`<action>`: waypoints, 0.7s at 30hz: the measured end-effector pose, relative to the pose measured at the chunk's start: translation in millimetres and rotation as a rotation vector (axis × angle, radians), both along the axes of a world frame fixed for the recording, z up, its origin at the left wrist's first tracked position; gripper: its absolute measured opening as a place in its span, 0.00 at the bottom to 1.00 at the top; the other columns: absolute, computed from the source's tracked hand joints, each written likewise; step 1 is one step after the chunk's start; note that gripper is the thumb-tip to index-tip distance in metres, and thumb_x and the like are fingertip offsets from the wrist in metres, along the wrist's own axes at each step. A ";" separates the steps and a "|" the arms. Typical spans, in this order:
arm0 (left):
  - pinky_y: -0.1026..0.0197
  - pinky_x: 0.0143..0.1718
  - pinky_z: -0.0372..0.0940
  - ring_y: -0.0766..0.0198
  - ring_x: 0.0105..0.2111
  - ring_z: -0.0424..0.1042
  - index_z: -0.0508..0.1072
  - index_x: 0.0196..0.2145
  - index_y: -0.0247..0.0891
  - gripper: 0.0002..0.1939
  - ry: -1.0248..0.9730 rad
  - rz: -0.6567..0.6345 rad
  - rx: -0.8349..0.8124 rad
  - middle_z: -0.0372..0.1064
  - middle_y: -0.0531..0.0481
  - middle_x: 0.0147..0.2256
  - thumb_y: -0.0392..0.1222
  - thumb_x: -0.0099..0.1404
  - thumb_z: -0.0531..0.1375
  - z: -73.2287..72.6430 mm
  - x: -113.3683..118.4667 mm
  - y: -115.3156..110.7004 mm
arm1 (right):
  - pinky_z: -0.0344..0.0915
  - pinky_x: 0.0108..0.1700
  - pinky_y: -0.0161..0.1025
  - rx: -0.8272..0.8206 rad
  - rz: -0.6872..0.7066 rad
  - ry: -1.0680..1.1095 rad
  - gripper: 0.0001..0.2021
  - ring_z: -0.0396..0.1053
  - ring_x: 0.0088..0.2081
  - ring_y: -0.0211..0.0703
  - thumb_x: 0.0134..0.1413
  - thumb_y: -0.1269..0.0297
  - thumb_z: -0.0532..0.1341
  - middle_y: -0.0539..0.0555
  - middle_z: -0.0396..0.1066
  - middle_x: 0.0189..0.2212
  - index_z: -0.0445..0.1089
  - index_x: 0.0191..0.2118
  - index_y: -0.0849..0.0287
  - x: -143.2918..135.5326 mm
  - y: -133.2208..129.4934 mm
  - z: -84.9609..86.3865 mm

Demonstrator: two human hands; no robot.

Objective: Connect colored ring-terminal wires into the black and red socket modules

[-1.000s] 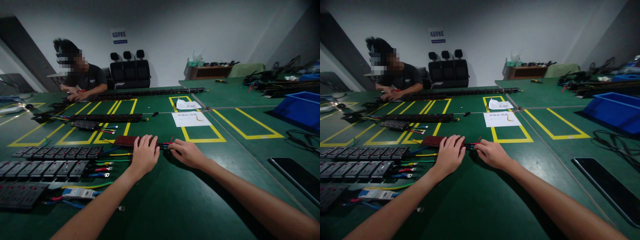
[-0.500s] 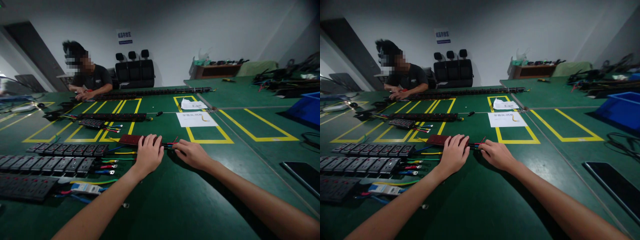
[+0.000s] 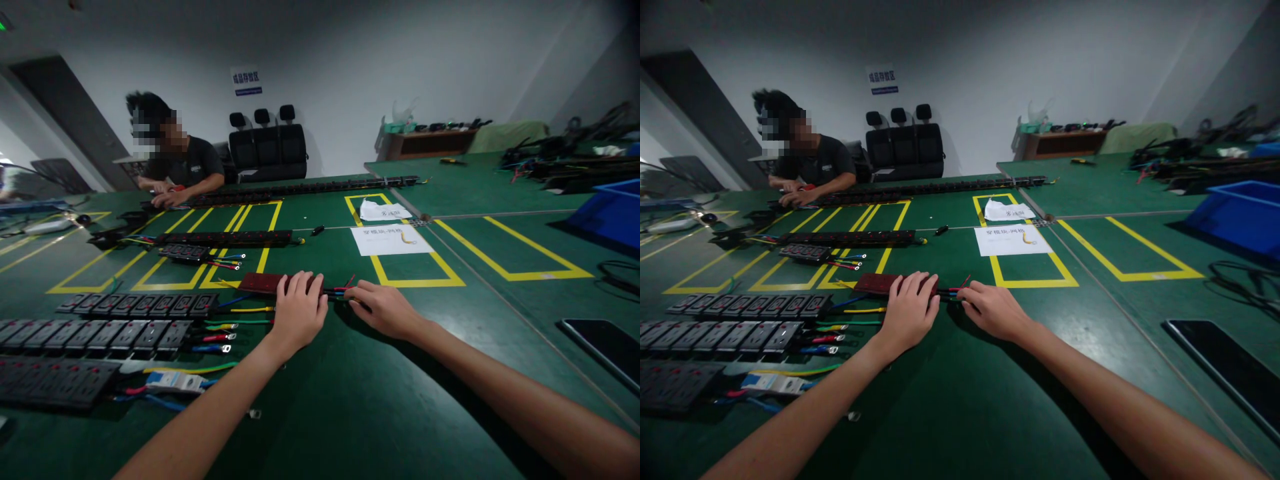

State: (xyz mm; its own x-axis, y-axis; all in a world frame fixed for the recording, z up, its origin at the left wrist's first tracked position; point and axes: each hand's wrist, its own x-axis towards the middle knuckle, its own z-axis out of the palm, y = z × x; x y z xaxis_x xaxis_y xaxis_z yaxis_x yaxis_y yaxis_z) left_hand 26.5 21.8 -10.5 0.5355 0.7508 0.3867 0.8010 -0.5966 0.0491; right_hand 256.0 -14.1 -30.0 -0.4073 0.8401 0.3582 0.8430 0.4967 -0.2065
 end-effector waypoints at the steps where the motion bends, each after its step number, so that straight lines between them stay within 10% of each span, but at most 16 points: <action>1: 0.37 0.66 0.53 0.48 0.64 0.62 0.68 0.63 0.39 0.23 0.002 0.001 -0.005 0.67 0.40 0.62 0.47 0.76 0.49 0.7 0.0 0.0 | 0.55 0.32 0.36 0.001 0.003 0.000 0.12 0.68 0.33 0.40 0.68 0.66 0.55 0.55 0.72 0.38 0.74 0.50 0.56 0.1 0.2 -0.3; 12: 0.39 0.65 0.55 0.48 0.64 0.62 0.67 0.63 0.39 0.23 0.078 0.033 -0.006 0.65 0.38 0.63 0.46 0.75 0.50 10.3 2.7 -1.1 | 0.52 0.30 0.36 0.061 -0.056 0.003 0.09 0.66 0.31 0.38 0.65 0.65 0.58 0.55 0.72 0.39 0.73 0.45 0.58 -3.2 -1.0 2.6; 21: 0.43 0.53 0.67 0.41 0.58 0.68 0.63 0.65 0.40 0.35 0.584 -0.023 -0.328 0.66 0.34 0.60 0.52 0.63 0.62 75.3 -18.4 46.5 | 0.54 0.30 0.37 0.128 -0.315 0.313 0.13 0.66 0.30 0.40 0.68 0.57 0.54 0.53 0.68 0.34 0.73 0.38 0.56 1.8 7.6 -0.9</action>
